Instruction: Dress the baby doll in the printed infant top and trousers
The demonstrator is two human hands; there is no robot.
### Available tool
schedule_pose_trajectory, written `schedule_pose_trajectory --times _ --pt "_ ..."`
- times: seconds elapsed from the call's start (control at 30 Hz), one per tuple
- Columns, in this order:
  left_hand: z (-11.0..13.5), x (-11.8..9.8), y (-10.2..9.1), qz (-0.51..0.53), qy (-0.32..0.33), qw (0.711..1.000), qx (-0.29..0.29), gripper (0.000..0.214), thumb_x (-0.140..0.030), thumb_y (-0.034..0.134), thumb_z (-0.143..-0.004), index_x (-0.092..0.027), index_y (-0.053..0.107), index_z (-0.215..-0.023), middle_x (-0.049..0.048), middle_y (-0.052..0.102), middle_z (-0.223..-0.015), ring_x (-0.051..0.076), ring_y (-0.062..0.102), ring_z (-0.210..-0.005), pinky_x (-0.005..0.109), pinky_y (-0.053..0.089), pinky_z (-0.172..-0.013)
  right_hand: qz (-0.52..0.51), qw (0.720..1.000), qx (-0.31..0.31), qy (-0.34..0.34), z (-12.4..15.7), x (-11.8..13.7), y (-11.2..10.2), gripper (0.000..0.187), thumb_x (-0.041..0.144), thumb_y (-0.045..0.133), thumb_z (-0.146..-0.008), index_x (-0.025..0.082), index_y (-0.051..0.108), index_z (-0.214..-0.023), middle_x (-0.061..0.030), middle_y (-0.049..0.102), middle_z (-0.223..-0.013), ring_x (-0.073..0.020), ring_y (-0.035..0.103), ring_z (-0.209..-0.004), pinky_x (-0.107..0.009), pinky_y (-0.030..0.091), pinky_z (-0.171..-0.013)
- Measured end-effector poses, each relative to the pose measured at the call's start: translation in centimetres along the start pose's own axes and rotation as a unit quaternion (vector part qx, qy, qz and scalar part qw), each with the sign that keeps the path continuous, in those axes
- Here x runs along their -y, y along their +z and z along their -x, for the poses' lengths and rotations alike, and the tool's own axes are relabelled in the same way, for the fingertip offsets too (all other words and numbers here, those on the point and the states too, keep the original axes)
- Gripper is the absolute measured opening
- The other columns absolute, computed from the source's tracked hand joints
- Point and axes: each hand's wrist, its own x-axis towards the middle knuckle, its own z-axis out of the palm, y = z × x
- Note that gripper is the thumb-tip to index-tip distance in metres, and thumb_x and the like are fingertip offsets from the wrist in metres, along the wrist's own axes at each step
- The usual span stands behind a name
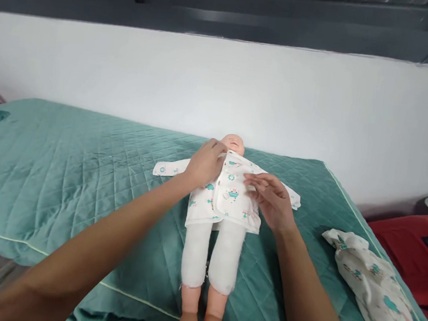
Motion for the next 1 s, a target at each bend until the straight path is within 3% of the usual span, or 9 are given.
schedule_pose_trajectory --times 0.07,0.13,0.27,0.4,0.57,0.7,0.8,0.93,1.0 --pt "3.0 0.2 0.3 0.025 0.025 0.999 -0.017 0.025 -0.013 0.046 -0.095 -0.018 0.062 -0.113 0.0109 0.063 -0.121 0.026 0.057 -0.117 0.043 0.048 -0.102 0.081 0.995 -0.035 -0.042 -0.3 -0.7 0.3 0.020 0.031 0.076 -0.086 0.030 0.073 -0.106 -0.0035 0.070 -0.132 -0.0242 0.059 -0.130 -0.042 0.049 -0.108" --pt "6.4 0.2 0.7 0.051 0.034 0.997 -0.045 0.028 -0.015 0.043 -0.098 -0.018 0.061 -0.119 0.0120 0.060 -0.128 0.025 0.055 -0.123 0.044 0.046 -0.107 0.176 0.981 -0.017 -0.076 -0.3 -1.4 0.6 0.026 0.032 0.074 -0.087 0.031 0.073 -0.114 -0.0025 0.060 -0.145 -0.0256 0.045 -0.144 -0.048 0.031 -0.123" --pt "12.8 0.0 0.9 0.104 0.006 0.991 -0.085 0.031 -0.017 0.042 -0.100 -0.022 0.060 -0.125 0.0116 0.054 -0.140 0.024 0.050 -0.133 0.045 0.042 -0.114 0.286 0.955 0.034 -0.077 0.6 -2.1 1.3 0.037 0.037 0.065 -0.094 0.035 0.065 -0.131 0.0002 0.043 -0.160 -0.0252 0.031 -0.152 -0.051 0.020 -0.128" --pt "16.7 0.4 0.4 0.158 -0.058 0.984 -0.058 0.034 -0.020 0.041 -0.101 -0.023 0.055 -0.132 0.0119 0.050 -0.144 0.022 0.050 -0.135 0.044 0.042 -0.116 0.303 0.953 0.012 -0.028 3.2 -2.0 1.4 0.048 0.039 0.062 -0.096 0.037 0.054 -0.144 0.0022 0.033 -0.166 -0.0241 0.024 -0.155 -0.049 0.017 -0.129" --pt "18.8 1.3 0.0 0.182 -0.099 0.978 0.019 0.044 -0.016 0.048 -0.095 -0.024 0.047 -0.139 0.0092 0.060 -0.132 0.023 0.059 -0.122 0.043 0.048 -0.106 0.381 0.924 -0.028 0.013 8.4 -1.9 0.9 0.059 0.038 0.056 -0.100 0.038 0.037 -0.155 -0.0001 0.026 -0.168 -0.0241 0.023 -0.155 -0.052 0.016 -0.129" --pt "19.1 1.2 0.0 0.151 -0.106 0.982 0.046 0.046 -0.018 0.056 -0.089 -0.023 0.051 -0.134 0.0094 0.065 -0.126 0.028 0.062 -0.115 0.048 0.049 -0.100 0.486 0.869 -0.088 -0.025 11.2 -2.0 1.2 0.050 0.035 0.062 -0.096 0.031 0.050 -0.144 -0.0091 0.049 -0.152 -0.0277 0.048 -0.138 -0.051 0.043 -0.113" --pt "18.9 0.9 0.0 0.140 -0.126 0.981 0.049 0.044 -0.020 0.059 -0.087 -0.022 0.054 -0.130 0.0087 0.068 -0.121 0.028 0.064 -0.107 0.047 0.049 -0.097 0.543 0.830 -0.116 -0.053 11.4 -2.1 1.7 0.032 0.032 0.062 -0.094 0.025 0.059 -0.125 -0.0104 0.061 -0.124 -0.0240 0.062 -0.107 -0.042 0.054 -0.090" --pt "18.4 0.5 0.2 0.163 -0.155 0.974 0.039 0.039 -0.022 0.058 -0.088 -0.023 0.055 -0.127 0.0066 0.070 -0.114 0.026 0.065 -0.102 0.045 0.048 -0.095 0.575 0.803 -0.143 -0.055 10.4 -2.3 2.6 0.009 0.028 0.056 -0.095 0.022 0.060 -0.100 -0.0046 0.062 -0.093 -0.0194 0.060 -0.080 -0.036 0.051 -0.074" --pt "18.3 0.4 0.3 0.194 -0.164 0.966 0.033 0.035 -0.024 0.053 -0.092 -0.023 0.055 -0.127 0.0066 0.071 -0.113 0.026 0.065 -0.104 0.043 0.048 -0.094 0.582 0.797 -0.159 -0.042 10.3 -2.2 2.7 0.009 0.029 0.055 -0.095 0.022 0.059 -0.091 -0.0016 0.060 -0.082 -0.0185 0.058 -0.073 -0.034 0.047 -0.070"
